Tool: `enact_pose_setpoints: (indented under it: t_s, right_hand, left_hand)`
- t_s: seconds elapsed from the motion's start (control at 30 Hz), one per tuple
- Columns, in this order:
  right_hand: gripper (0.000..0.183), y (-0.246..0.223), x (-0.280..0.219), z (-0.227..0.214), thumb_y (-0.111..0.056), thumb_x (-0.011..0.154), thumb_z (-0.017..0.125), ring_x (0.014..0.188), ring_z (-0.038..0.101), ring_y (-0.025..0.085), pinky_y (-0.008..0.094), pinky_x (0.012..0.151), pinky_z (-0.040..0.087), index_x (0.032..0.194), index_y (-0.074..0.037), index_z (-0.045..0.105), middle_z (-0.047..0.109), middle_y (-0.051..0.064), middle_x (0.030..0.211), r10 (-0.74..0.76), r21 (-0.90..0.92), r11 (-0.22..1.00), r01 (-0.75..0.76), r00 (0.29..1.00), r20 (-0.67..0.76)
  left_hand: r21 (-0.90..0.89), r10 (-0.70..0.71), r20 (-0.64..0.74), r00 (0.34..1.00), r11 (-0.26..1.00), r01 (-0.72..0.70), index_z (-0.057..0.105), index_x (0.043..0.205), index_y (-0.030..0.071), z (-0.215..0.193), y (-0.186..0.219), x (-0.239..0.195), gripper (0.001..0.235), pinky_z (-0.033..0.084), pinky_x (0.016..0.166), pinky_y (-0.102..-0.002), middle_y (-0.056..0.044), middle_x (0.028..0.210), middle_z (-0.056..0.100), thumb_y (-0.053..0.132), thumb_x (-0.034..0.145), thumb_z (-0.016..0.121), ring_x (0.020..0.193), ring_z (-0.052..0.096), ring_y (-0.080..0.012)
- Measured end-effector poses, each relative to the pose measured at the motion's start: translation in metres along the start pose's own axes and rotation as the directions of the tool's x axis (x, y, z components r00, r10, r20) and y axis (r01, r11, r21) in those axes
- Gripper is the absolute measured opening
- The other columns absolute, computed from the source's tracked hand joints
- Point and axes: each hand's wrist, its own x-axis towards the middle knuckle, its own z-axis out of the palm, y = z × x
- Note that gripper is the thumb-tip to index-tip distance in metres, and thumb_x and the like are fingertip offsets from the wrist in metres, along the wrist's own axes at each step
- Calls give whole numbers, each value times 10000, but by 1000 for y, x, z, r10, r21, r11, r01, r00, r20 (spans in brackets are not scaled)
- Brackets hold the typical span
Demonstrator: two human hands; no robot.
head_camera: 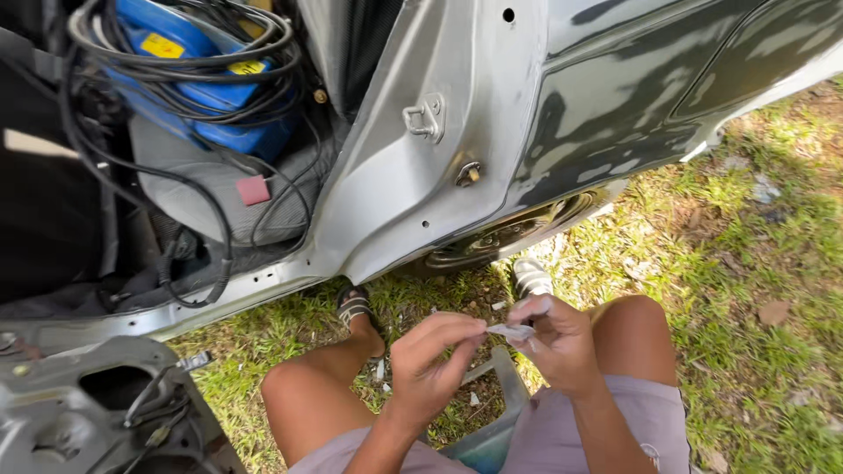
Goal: The person sands the interior and exterior surfaces of a car door frame and panel using a small piece of sandpaper held in their hands, wiping the surface with their hand between sanding strokes.
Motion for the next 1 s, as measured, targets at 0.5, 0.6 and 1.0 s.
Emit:
enact_pose_setpoints:
  t_s: [0.5, 0.6, 1.0]
  right_hand:
    - [159, 55, -1, 17, -223, 985, 648, 636, 634, 103, 257, 601, 490, 895, -103, 700, 666, 5, 753, 384, -65, 923, -380, 895, 227]
    - [129, 58, 1, 11, -195, 965, 672, 607, 620, 105, 254, 591, 496, 936, -78, 720, 723, 30, 772, 361, -18, 932, -361, 925, 118]
    - [158, 52, 31, 12, -213, 959, 690, 690, 622, 143, 291, 655, 521, 941, -57, 686, 669, 70, 753, 484, -29, 869, -494, 860, -161]
  left_hand:
    - [-15, -584, -161, 795, 807, 590, 768, 1076, 31, 25, -35, -68, 197, 610, 735, -250, -69, 944, 788, 144, 928, 705, 829, 721, -111]
    - [39, -539, -128, 832, 836, 548, 774, 1014, 46, 30, -38, -48, 154, 597, 698, -268, -57, 912, 790, 152, 929, 701, 804, 723, -113]
    - [-196, -564, -157, 811, 822, 534, 773, 1066, 28, 58, -72, -30, 178, 613, 762, -280, -91, 969, 790, 130, 935, 709, 852, 724, -134]
